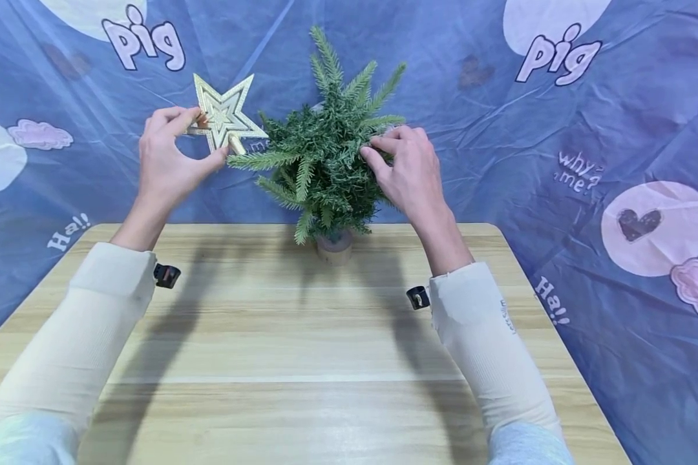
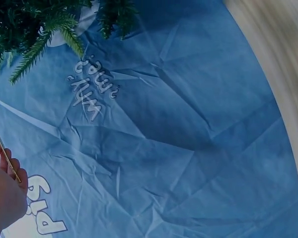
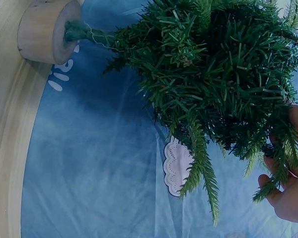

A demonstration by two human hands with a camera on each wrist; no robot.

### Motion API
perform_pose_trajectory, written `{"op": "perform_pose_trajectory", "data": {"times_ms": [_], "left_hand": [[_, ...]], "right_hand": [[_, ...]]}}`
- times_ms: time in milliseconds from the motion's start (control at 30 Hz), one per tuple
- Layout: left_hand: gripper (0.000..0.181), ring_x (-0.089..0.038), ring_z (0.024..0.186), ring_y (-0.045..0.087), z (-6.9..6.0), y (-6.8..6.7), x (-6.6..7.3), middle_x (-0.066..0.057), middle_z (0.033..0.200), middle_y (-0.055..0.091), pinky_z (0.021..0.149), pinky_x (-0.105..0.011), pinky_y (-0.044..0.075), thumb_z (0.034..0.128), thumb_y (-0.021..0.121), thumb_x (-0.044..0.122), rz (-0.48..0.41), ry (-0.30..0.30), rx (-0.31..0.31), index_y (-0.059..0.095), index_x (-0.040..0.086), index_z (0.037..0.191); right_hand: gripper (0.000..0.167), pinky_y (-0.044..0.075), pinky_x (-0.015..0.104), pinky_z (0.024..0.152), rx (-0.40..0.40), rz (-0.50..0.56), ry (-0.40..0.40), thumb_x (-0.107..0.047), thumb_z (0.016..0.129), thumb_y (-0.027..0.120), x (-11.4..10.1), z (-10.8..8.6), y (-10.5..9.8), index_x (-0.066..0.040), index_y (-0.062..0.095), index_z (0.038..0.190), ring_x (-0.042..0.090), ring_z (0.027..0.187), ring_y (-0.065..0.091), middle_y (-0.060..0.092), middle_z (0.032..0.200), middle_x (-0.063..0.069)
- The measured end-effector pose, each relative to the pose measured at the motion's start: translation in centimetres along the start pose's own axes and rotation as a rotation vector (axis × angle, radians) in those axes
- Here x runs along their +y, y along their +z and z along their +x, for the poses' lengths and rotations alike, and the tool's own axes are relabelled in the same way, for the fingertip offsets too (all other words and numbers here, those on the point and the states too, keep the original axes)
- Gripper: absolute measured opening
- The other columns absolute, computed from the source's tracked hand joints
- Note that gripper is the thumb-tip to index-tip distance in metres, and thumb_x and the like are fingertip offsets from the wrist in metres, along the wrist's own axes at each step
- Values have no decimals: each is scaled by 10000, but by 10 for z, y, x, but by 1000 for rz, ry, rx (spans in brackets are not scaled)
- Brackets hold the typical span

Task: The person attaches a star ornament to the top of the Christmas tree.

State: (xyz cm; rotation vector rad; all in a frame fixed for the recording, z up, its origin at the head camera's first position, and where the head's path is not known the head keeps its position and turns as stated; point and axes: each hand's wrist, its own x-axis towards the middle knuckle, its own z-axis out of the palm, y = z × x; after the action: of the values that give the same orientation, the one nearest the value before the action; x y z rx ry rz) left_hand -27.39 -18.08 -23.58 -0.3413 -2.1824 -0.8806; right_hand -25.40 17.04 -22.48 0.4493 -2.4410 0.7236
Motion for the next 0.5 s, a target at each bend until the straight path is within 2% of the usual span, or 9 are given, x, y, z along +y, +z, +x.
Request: {"op": "perform_pose_trajectory", "data": {"times_ms": [500], "left_hand": [[630, -295, 1154, 475, 18, 6, 12, -157, 1252, 594, 992, -325, 365, 759, 847, 279, 11, 80, -18, 672, 13, 1302]], "right_hand": [[374, 397, 499, 918, 5, -8, 2, -312, 995, 660, 2, -2, 0, -27, 725, 1229, 350, 1061, 528, 677, 1179, 174]]}}
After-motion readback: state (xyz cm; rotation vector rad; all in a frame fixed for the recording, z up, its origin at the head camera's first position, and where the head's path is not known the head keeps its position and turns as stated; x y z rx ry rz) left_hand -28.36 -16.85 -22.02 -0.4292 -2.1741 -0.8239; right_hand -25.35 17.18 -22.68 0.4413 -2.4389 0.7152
